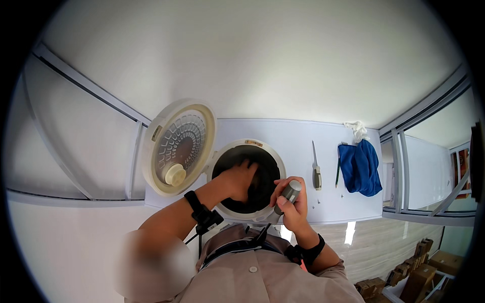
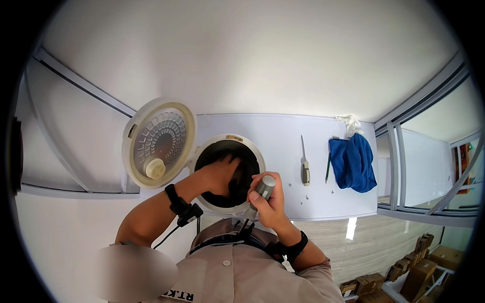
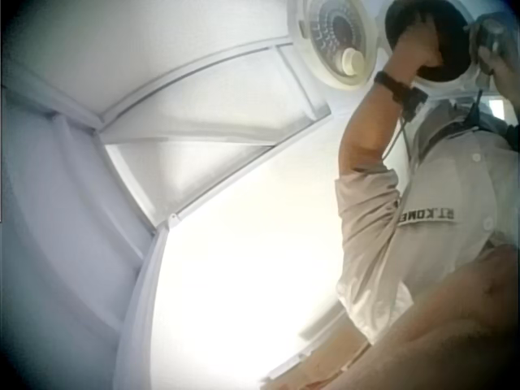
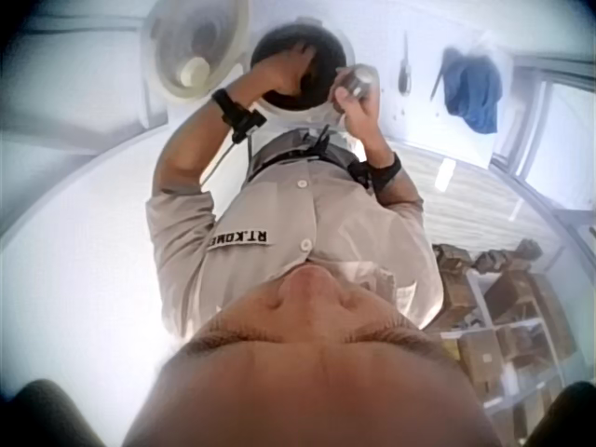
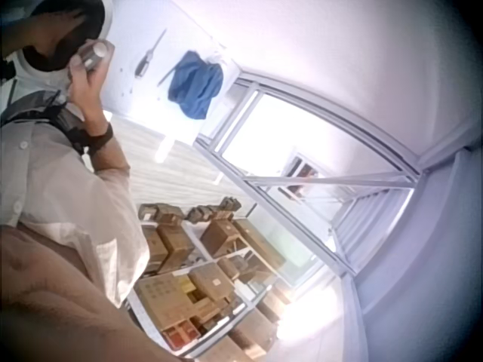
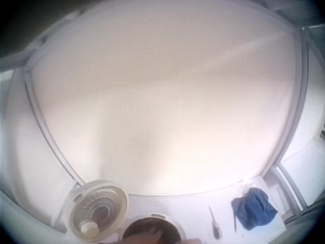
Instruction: The person disassembles a white rice cooker by removing the lid and using a screwdriver to unscrew the base. They then remove the inner pot and manipulate a small white component inside the cooker's heating element area.
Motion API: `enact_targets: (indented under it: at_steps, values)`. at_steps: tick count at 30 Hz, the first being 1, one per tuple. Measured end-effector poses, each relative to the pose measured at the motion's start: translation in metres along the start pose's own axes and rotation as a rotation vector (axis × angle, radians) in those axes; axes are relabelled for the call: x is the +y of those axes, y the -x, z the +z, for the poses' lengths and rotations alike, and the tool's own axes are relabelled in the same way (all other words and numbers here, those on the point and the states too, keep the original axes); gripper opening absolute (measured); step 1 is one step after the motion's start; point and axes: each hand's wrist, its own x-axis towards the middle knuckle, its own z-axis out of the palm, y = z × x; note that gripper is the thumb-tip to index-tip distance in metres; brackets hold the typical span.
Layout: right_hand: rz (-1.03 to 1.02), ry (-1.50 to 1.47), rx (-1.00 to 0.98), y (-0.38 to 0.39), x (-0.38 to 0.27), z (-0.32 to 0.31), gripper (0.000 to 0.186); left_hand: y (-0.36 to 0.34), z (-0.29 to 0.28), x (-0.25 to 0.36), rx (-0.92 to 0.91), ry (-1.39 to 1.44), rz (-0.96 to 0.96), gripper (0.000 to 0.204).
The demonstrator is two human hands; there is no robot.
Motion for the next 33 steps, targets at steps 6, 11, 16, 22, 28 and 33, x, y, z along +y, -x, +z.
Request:
enact_targets:
  at_steps: [6,11,16,22,28,33]
  values:
    - [0.011,-0.042,-0.002,0.0,-0.002,-0.001,0.039,-0.006,-0.003,-0.003,-0.063,0.054,-0.019,0.113]
    - [-0.026,-0.023,-0.004,0.001,0.0,-0.003,0.039,-0.002,-0.018,-0.007,-0.097,0.162,0.006,0.117]
    - [-0.081,-0.078,-0.066,0.001,0.001,-0.011,0.035,0.002,-0.023,-0.011,-0.098,0.202,0.015,0.119]
    - [-0.114,-0.121,0.129,0.01,-0.007,-0.012,0.044,-0.004,-0.023,-0.018,-0.076,0.188,0.056,0.12]
    - [-0.418,-0.157,0.409,0.005,-0.036,-0.012,0.056,-0.005,-0.026,-0.023,-0.1,0.171,0.071,0.114]
    - [-0.689,0.289,0.106,-0.004,-0.036,-0.019,0.062,-0.013,-0.018,-0.026,-0.006,0.058,0.133,0.117]
